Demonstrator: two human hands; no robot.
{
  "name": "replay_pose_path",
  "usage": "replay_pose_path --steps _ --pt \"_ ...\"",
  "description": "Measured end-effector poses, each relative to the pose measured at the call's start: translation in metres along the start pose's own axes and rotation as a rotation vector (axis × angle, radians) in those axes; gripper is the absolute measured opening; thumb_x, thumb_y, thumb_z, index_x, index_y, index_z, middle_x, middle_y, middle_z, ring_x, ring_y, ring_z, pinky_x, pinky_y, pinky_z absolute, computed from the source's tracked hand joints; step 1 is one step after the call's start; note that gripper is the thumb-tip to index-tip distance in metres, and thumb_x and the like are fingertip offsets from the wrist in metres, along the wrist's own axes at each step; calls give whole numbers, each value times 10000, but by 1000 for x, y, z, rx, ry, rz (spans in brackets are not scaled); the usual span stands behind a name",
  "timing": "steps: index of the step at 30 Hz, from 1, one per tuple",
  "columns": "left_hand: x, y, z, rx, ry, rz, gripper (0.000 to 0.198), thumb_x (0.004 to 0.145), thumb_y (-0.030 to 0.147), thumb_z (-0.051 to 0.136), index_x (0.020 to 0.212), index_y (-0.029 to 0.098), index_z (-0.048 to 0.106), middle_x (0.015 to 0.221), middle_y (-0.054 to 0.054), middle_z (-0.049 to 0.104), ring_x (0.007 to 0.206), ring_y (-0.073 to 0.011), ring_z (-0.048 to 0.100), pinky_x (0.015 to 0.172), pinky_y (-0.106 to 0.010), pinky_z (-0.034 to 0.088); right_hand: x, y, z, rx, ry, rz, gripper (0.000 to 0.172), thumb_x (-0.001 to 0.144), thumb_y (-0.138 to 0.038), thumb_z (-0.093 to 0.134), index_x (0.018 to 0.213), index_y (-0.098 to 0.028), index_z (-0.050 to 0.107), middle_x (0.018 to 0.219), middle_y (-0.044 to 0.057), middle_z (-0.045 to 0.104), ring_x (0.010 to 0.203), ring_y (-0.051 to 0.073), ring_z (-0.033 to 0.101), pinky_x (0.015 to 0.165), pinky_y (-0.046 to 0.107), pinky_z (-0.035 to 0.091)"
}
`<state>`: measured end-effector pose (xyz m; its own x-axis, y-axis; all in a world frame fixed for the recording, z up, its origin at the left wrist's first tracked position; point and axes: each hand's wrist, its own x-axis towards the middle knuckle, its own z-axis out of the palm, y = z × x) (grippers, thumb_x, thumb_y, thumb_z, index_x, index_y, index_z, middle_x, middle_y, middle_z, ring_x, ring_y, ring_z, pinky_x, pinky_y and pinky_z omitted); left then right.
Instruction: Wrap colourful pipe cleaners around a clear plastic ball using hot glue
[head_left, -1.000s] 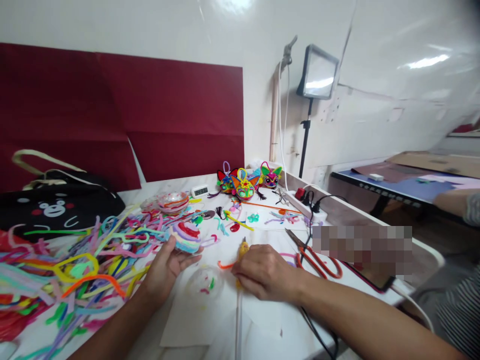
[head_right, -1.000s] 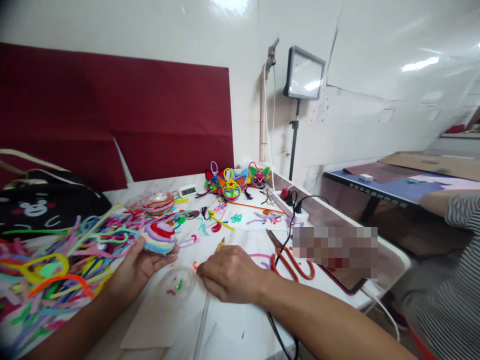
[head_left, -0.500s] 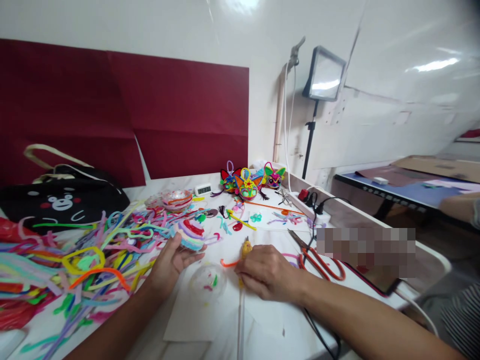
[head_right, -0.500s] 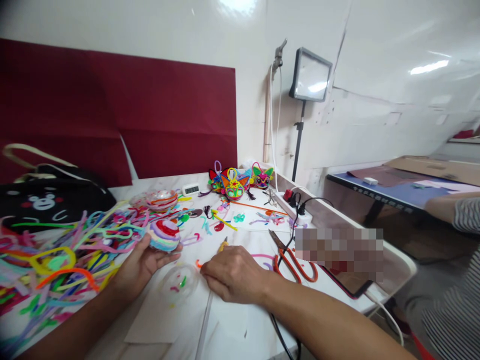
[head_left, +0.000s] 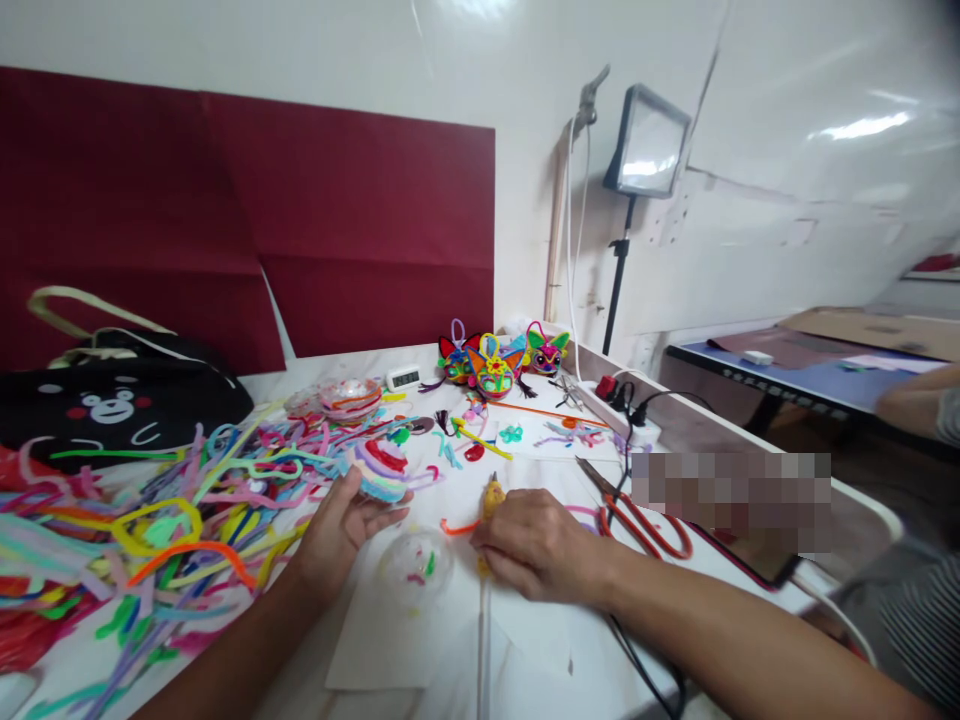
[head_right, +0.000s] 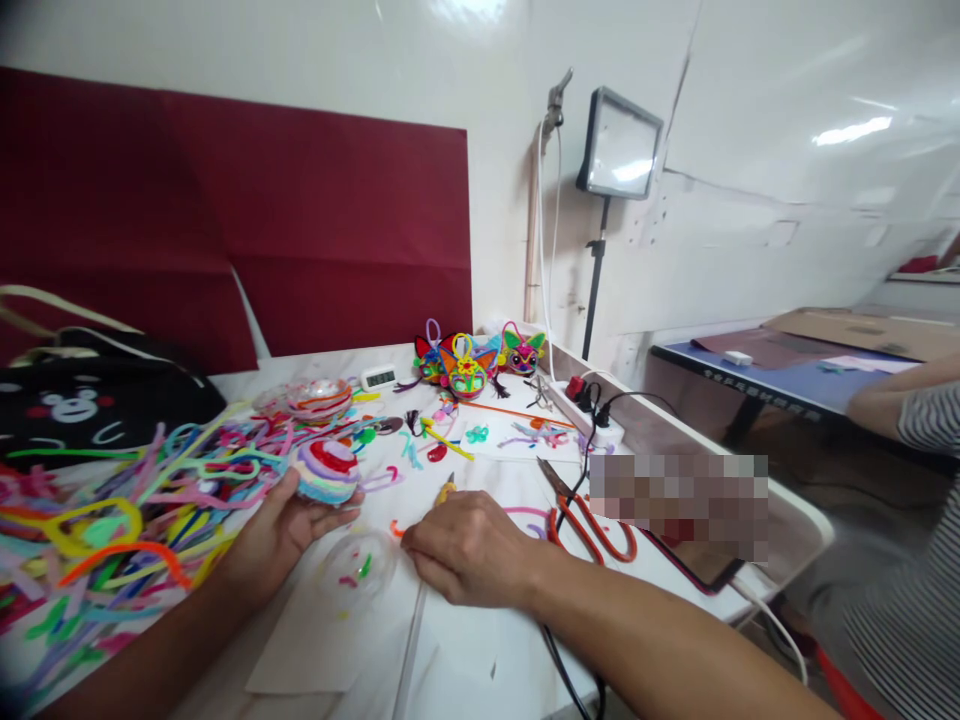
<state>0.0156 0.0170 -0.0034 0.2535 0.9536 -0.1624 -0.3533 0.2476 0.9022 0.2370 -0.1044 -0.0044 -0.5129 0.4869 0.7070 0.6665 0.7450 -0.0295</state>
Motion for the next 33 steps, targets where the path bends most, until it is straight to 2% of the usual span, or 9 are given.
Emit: replay_pose_path --steps 4,16,25,33 --pt "0 0 0 -18 -1 1 222 893 309 558 983 123 639 797 -98 764 730 -273 748 666 -407 639 0 0 0 2 -4 7 202 946 -159 422 858 -169 604 646 37 649 587 150 582 602 285 429" --pt "0 -3 -2 -45 -21 15 169 851 307 620 919 153 604 767 -84 757 707 -272 746 645 -393 631 -1 0 0 5 -20 7 205 954 -168 411 878 -169 601 662 42 658 595 148 586 613 285 435" --pt "-2 -1 0 -25 -17 -4 187 903 303 543 958 140 616 745 -83 750 713 -267 745 653 -389 625 0 0 0 0 -17 7 196 954 -162 413 886 -171 597 652 33 649 579 144 575 613 283 429" --pt "3 -6 -7 -41 -29 -35 206 829 341 663 899 152 618 734 -71 748 717 -255 742 678 -365 615 0 -2 -1 3 -21 8 181 941 -147 420 864 -173 582 642 36 641 574 152 572 603 283 416"
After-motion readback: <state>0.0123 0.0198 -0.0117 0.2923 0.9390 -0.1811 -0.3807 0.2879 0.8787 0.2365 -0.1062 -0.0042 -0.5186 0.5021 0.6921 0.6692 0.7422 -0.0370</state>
